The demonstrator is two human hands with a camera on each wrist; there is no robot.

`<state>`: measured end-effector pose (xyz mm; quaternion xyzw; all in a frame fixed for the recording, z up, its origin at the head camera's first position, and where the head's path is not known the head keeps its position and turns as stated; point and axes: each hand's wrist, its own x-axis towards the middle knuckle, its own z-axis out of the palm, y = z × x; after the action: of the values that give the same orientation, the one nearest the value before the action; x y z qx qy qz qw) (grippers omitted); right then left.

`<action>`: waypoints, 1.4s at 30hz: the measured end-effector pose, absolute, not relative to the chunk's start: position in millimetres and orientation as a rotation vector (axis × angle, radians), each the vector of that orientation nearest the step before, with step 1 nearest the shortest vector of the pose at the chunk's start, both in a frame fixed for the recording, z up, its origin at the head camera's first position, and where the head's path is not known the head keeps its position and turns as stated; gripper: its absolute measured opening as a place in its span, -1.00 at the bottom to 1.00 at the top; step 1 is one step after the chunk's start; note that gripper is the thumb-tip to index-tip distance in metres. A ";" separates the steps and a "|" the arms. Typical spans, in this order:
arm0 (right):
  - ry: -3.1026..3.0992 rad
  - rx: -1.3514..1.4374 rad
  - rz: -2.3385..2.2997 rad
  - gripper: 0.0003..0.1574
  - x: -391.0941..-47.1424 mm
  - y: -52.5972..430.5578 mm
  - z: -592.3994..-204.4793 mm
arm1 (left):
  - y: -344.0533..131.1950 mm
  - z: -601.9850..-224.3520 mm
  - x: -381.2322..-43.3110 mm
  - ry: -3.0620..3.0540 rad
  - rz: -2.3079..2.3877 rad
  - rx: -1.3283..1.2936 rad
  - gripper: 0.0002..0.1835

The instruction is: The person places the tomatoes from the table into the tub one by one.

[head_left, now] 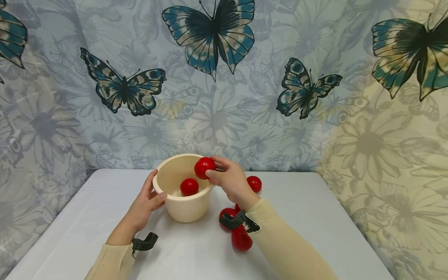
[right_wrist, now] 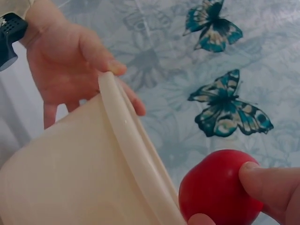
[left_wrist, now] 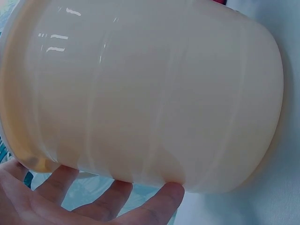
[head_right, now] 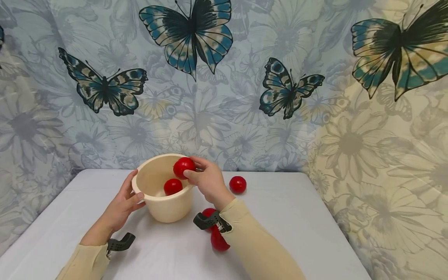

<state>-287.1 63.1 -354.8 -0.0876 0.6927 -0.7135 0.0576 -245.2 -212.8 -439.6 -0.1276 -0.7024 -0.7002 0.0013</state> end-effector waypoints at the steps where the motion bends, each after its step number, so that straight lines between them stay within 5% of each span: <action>1: 2.105 -0.270 -2.158 -0.30 -287.0 62.6 -355.0 | -213.2 -439.7 -245.1 -2.206 -2.195 -0.403 -0.08; 27: 1.932 -0.331 -2.294 -0.31 -282.6 66.3 -362.5 | -215.7 -442.9 -244.6 -2.208 -2.181 -0.420 -0.10; 42: 1.492 -0.402 -2.621 -0.29 -261.0 121.0 -384.3 | -215.8 -442.1 -248.0 -2.199 -2.192 -0.429 -0.10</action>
<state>-261.0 121.0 -384.3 -0.1319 0.4897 -0.8604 0.0497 -248.0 -215.8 -442.1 -0.1368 -0.7014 -0.6995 0.0036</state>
